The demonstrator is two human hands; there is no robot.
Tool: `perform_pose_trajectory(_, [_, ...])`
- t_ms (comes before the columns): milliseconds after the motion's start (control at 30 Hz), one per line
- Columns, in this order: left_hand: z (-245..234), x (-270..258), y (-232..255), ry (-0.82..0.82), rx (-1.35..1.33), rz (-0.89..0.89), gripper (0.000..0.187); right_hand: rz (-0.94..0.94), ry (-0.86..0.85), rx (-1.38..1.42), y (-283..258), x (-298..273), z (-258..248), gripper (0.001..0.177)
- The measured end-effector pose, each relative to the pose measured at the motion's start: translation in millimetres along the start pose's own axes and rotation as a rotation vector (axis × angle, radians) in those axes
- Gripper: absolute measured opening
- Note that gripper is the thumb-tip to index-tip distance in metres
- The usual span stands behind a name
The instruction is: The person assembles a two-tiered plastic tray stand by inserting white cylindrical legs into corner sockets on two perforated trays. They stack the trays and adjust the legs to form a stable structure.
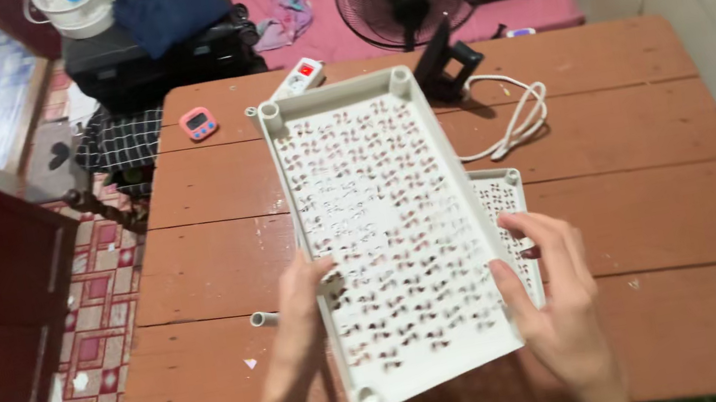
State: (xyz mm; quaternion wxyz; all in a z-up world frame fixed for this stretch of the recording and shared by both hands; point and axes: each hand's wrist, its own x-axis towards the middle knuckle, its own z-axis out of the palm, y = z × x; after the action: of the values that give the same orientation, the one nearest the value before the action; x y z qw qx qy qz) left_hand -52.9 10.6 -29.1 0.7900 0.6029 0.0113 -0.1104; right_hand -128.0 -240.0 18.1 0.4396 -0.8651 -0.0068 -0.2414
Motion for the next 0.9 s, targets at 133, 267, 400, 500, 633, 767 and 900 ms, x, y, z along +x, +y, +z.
perform_pose_trajectory(133, [-47, 1, 15, 0.006, 0.052, 0.003, 0.051, 0.226, -0.327, 0.483, 39, 24, 34, 0.051])
perform_pose_trajectory(267, [-80, 15, 22, -0.037, 0.109, -0.046, 0.056, 0.349, -0.473, 0.705, 66, 45, 85, 0.052])
perform_pose_trajectory(400, [-101, 46, 26, -0.066, 0.069, -0.125, 0.054, 0.421, -0.492, 0.798, 70, 68, 130, 0.051])
perform_pose_trajectory(500, [-112, 68, 22, -0.03, 0.041, -0.207, 0.051, 0.438, -0.446, 0.877, 69, 85, 155, 0.053])
perform_pose_trajectory(633, [-123, 96, 21, 0.103, 0.055, -0.238, 0.042, 0.426, -0.416, 0.896, 69, 93, 177, 0.053])
perform_pose_trajectory(767, [-126, 113, 18, 0.139, 0.131, -0.163, 0.039, 0.38, -0.429, 0.801, 90, 105, 184, 0.044])
perform_pose_trajectory(900, [-124, 123, 22, 0.096, 0.014, -0.159, 0.043, 0.194, -0.199, 0.543, 118, 155, 194, 0.031])
